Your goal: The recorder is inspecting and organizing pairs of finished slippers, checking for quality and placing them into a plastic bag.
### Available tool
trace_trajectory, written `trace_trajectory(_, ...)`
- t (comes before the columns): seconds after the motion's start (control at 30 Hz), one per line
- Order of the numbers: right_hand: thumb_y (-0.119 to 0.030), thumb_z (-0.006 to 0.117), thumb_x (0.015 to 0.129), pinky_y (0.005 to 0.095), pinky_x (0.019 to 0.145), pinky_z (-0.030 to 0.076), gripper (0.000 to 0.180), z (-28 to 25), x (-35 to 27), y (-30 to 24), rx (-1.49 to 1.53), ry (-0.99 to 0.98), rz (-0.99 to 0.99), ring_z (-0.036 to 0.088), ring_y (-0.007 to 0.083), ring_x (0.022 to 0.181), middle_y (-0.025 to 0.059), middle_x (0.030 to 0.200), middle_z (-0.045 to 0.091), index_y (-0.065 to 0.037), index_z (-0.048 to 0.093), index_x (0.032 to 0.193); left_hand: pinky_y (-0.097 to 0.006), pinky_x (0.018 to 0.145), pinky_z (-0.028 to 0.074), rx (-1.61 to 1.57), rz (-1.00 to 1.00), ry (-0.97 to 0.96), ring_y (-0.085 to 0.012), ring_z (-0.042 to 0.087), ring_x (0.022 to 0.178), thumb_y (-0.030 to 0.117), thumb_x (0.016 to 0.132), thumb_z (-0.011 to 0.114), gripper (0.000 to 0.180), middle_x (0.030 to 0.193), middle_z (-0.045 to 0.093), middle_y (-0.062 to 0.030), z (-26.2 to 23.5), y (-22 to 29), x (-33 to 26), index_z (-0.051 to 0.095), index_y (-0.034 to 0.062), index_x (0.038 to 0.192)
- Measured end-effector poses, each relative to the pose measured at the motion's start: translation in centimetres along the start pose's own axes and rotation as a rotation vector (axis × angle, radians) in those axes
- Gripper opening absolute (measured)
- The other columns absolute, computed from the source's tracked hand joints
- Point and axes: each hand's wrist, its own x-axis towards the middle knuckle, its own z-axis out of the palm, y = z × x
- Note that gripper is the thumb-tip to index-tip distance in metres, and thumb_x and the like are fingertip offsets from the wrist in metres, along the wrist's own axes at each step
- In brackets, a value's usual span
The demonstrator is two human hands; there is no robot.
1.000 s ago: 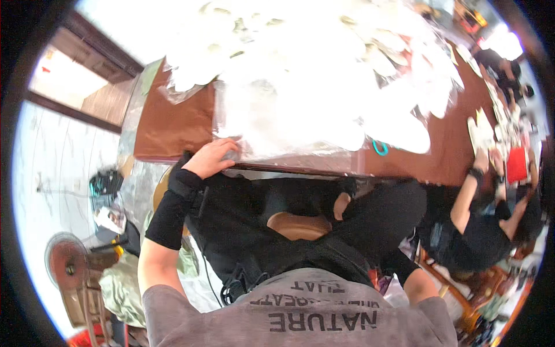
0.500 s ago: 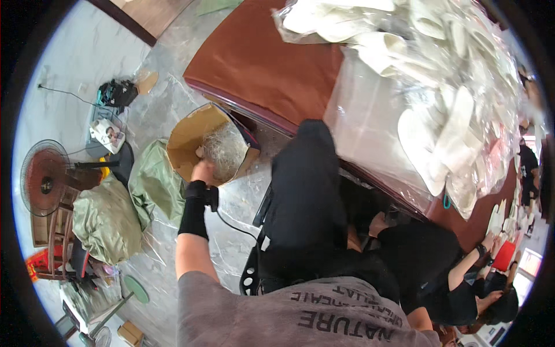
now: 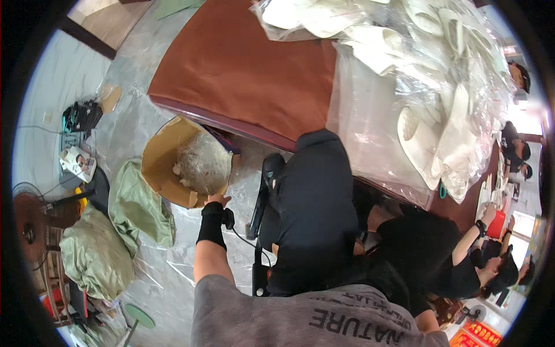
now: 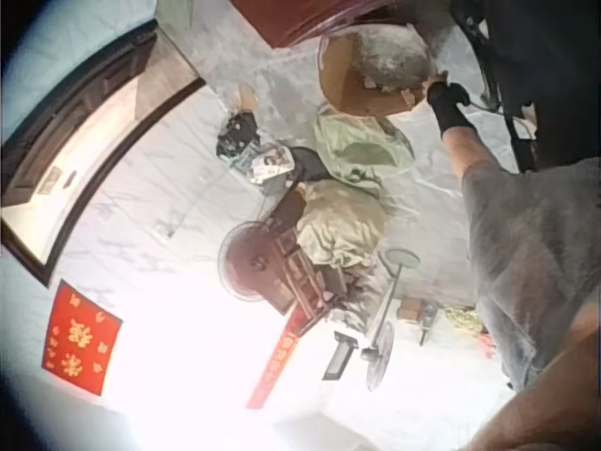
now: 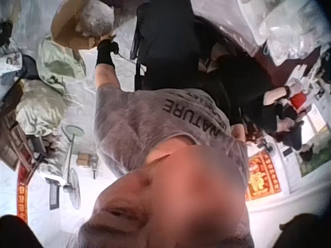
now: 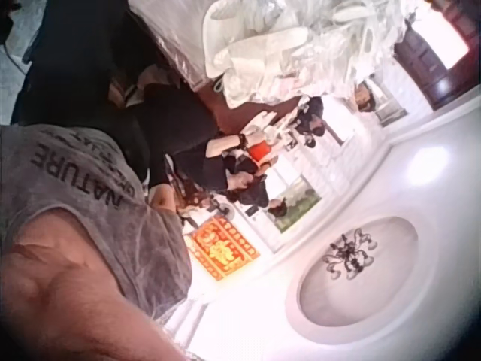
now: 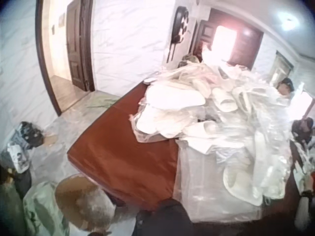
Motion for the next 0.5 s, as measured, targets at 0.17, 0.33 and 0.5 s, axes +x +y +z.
trace_trajectory(0.17,-0.014,0.054,0.095,0.0323,0.055,0.053,0.019,-0.3,1.3,3.8,0.068,0.134,-0.004,0.068,0.0209,0.069,0.0108,0.077,0.068,-0.003,0.069,0.096,-0.051,0.104,0.039,0.313,0.563,0.060,-0.0391,0.048,0.127,0.045,0.096,0.048,0.051,0.134,0.056,-0.0196,0.9,2.5,-0.1,0.052,0.0170,0.138)
trace_trajectory(0.33,-0.014,0.054,0.095,0.0320,0.054,0.053,0.018,-4.3,4.7,4.5,0.202,0.379,-0.036,0.068,0.0205,0.067,0.0105,0.075,0.067,-0.003,0.069,0.095,-0.044,0.091,0.046,-0.144,0.527,-0.033,-0.0302,0.056,0.112,0.033,0.099,0.049,0.040,0.127,0.060,-0.0141,1.1,4.0,-2.3,0.053,0.0147,0.134)
trace_trajectory(0.5,-0.017,0.057,0.094,0.0296,0.043,0.046,0.020,-13.5,5.7,0.3,0.677,0.681,-0.390,0.062,0.0205,0.052,0.0099,0.069,0.066,-0.001,0.068,0.098,-0.035,0.081,0.050,-1.044,0.435,0.122,-0.0207,0.061,0.099,0.028,0.100,0.053,0.040,0.122,0.063,-0.0077,-4.6,3.0,-8.4,0.054,0.0060,0.133)
